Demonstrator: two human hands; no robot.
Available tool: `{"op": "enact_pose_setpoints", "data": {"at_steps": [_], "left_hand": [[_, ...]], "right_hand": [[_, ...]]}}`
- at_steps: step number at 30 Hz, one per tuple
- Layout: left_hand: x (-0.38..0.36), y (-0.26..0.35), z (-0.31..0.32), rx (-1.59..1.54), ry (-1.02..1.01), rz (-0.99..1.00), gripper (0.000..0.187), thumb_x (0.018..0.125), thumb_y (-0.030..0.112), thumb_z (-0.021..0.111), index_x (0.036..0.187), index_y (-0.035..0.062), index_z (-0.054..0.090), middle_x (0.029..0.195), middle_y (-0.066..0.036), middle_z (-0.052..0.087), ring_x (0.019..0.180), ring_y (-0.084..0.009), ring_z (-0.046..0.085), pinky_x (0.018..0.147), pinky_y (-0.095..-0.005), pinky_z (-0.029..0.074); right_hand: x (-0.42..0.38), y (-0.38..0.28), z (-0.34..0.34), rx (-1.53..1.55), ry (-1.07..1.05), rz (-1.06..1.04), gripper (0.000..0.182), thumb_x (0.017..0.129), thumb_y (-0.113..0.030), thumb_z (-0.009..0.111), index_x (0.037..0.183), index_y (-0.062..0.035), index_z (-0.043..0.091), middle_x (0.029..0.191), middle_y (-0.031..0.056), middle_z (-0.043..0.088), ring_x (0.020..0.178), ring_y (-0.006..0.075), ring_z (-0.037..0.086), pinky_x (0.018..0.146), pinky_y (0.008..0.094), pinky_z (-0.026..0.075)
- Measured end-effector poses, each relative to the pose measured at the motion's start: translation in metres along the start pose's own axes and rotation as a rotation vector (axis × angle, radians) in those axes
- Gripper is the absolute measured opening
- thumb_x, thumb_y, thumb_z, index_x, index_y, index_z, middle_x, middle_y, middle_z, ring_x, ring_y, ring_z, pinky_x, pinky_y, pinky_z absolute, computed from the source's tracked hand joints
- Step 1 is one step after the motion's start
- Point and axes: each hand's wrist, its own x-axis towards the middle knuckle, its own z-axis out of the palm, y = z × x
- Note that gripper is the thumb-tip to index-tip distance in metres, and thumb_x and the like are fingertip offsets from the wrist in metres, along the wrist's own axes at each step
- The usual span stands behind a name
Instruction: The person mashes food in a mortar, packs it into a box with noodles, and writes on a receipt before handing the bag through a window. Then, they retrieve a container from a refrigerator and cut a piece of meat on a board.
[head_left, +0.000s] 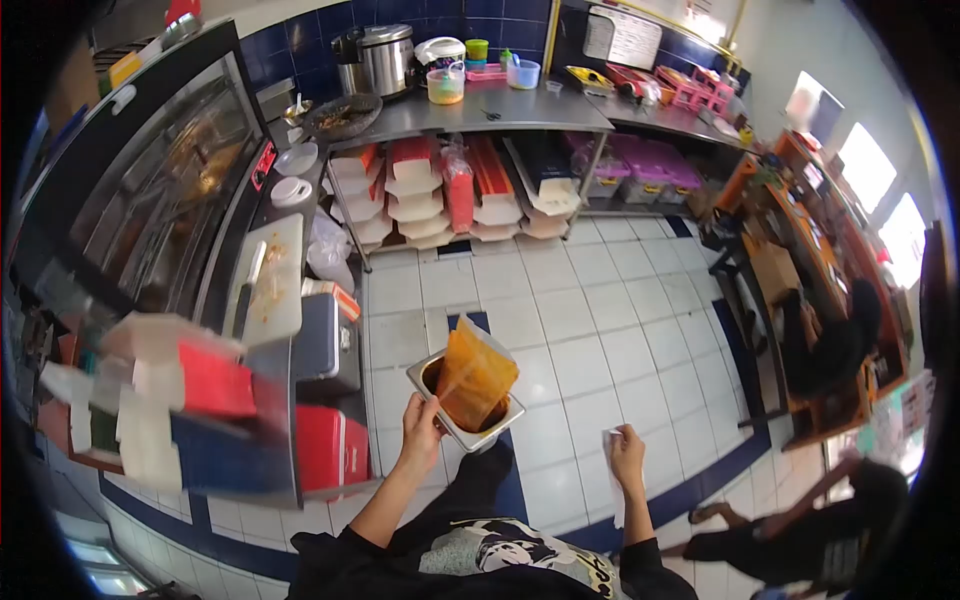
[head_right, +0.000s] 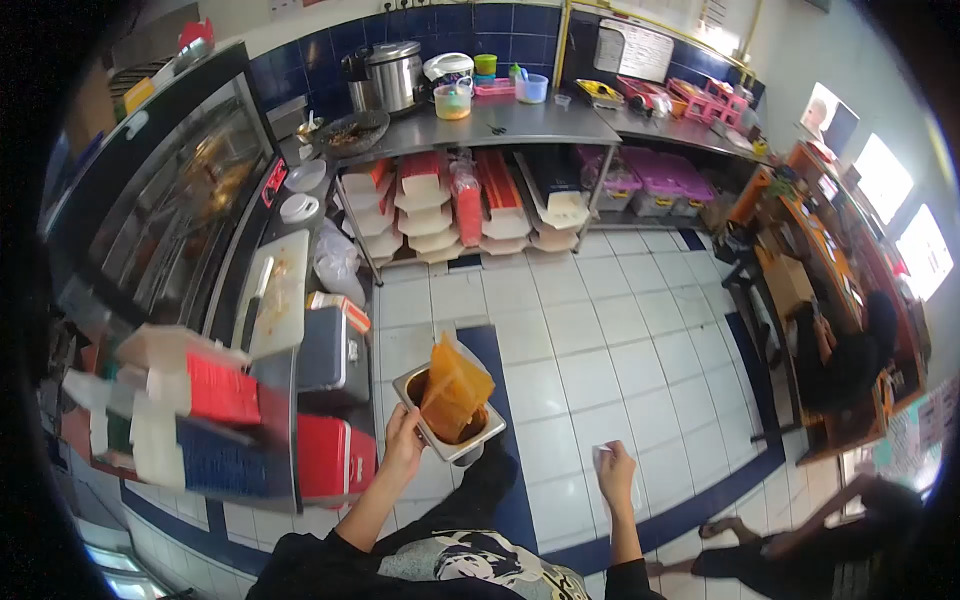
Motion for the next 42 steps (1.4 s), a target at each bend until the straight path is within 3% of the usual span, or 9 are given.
{"op": "enact_pose_setpoints", "data": {"at_steps": [3, 9, 13, 22, 26, 32, 36, 40, 42], "left_hand": [[0.112, 0.017, 0.02, -0.09, 0.094, 0.042, 0.013, 0.092, 0.021, 0.047, 0.101, 0.0106, 0.047, 0.088, 0.0, 0.054, 0.076, -0.0093, 0.053, 0.064, -0.0264, 0.046], [0.348, 0.071, 0.057, -0.159, 0.163, 0.202, 0.013, 0.092, 0.024, 0.05, 0.099, 0.0136, 0.047, 0.088, 0.002, 0.053, 0.073, -0.0085, 0.048, 0.062, -0.0284, 0.04], [0.505, 0.126, 0.087, -0.201, 0.237, 0.335, 0.019, 0.09, 0.026, 0.053, 0.082, 0.0156, 0.04, 0.077, 0.004, 0.049, 0.066, -0.0075, 0.045, 0.058, -0.0282, 0.038], [0.863, 0.226, 0.077, -0.262, 0.245, 0.606, 0.019, 0.091, 0.026, 0.052, 0.086, 0.0129, 0.039, 0.077, -0.001, 0.05, 0.063, -0.011, 0.049, 0.057, -0.0302, 0.044], [0.957, 0.254, 0.072, -0.184, 0.284, 0.598, 0.025, 0.092, 0.03, 0.05, 0.094, 0.0087, 0.037, 0.085, -0.005, 0.049, 0.07, -0.0152, 0.053, 0.065, -0.0355, 0.05], [0.962, 0.268, 0.066, 0.029, 0.247, 0.338, 0.058, 0.09, 0.047, 0.041, 0.131, 0.011, 0.02, 0.131, -0.015, 0.033, 0.11, -0.0257, 0.047, 0.092, -0.0416, 0.043], [0.876, 0.294, 0.074, -0.339, -0.537, 0.117, 0.107, 0.07, 0.082, 0.018, 0.139, -0.0001, 0.019, 0.141, -0.018, 0.029, 0.127, -0.0294, 0.033, 0.106, -0.0434, 0.023], [0.787, 0.324, 0.092, -0.402, 0.255, -0.013, 0.126, 0.057, 0.091, 0.025, 0.138, -0.004, 0.017, 0.142, -0.019, 0.025, 0.129, -0.0313, 0.03, 0.106, -0.0421, 0.023], [0.772, 0.332, 0.077, -0.287, 0.257, 0.179, 0.121, 0.06, 0.087, 0.03, 0.139, -0.0035, 0.017, 0.142, -0.019, 0.026, 0.129, -0.0308, 0.031, 0.106, -0.0415, 0.023]], "right_hand": [[0.091, -0.03, 0.055, 0.151, -0.249, 0.017, 0.013, 0.084, -0.009, 0.051, 0.086, 0.0021, 0.056, 0.059, 0.0073, 0.055, 0.053, 0.0092, 0.049, 0.048, 0.0254, 0.04], [0.243, -0.061, 0.126, 0.34, -0.358, 0.243, 0.015, 0.082, -0.012, 0.061, 0.086, 0.0024, 0.056, 0.071, 0.0053, 0.061, 0.064, 0.0093, 0.055, 0.058, 0.0241, 0.045], [0.363, -0.106, 0.165, 0.275, -0.543, 0.126, 0.018, 0.077, -0.011, 0.067, 0.084, 0.0014, 0.057, 0.073, 0.006, 0.061, 0.068, 0.01, 0.055, 0.062, 0.0257, 0.046], [0.65, -0.264, 0.314, 0.186, -0.568, -0.274, 0.014, 0.075, -0.009, 0.068, 0.08, 0.0004, 0.058, 0.065, 0.0057, 0.059, 0.057, 0.0076, 0.051, 0.051, 0.0233, 0.041], [0.751, -0.371, 0.35, 0.166, -0.733, -0.368, 0.017, 0.074, -0.01, 0.069, 0.083, -0.0005, 0.059, 0.067, 0.0124, 0.062, 0.049, 0.0181, 0.056, 0.051, 0.0279, 0.045], [0.832, -0.485, 0.409, 0.376, -1.12, -0.647, 0.016, 0.077, -0.009, 0.069, 0.085, -0.0025, 0.057, 0.073, 0.0035, 0.061, 0.053, 0.0079, 0.054, 0.046, 0.0217, 0.041], [0.864, -0.541, 0.465, 0.712, -1.257, -0.535, 0.016, 0.079, -0.009, 0.068, 0.087, -0.0025, 0.056, 0.073, -0.0013, 0.059, 0.057, 0.0022, 0.05, 0.045, 0.0187, 0.037], [0.857, -0.605, 0.506, 0.663, -1.238, -0.32, 0.014, 0.08, -0.01, 0.066, 0.085, -0.0048, 0.054, 0.073, -0.0042, 0.056, 0.057, -0.0014, 0.044, 0.046, 0.0151, 0.031], [0.847, -0.614, 0.536, 0.653, -1.226, -0.349, 0.012, 0.081, -0.01, 0.065, 0.084, -0.0045, 0.054, 0.073, -0.0043, 0.055, 0.058, -0.0018, 0.044, 0.046, 0.0152, 0.031]]}}
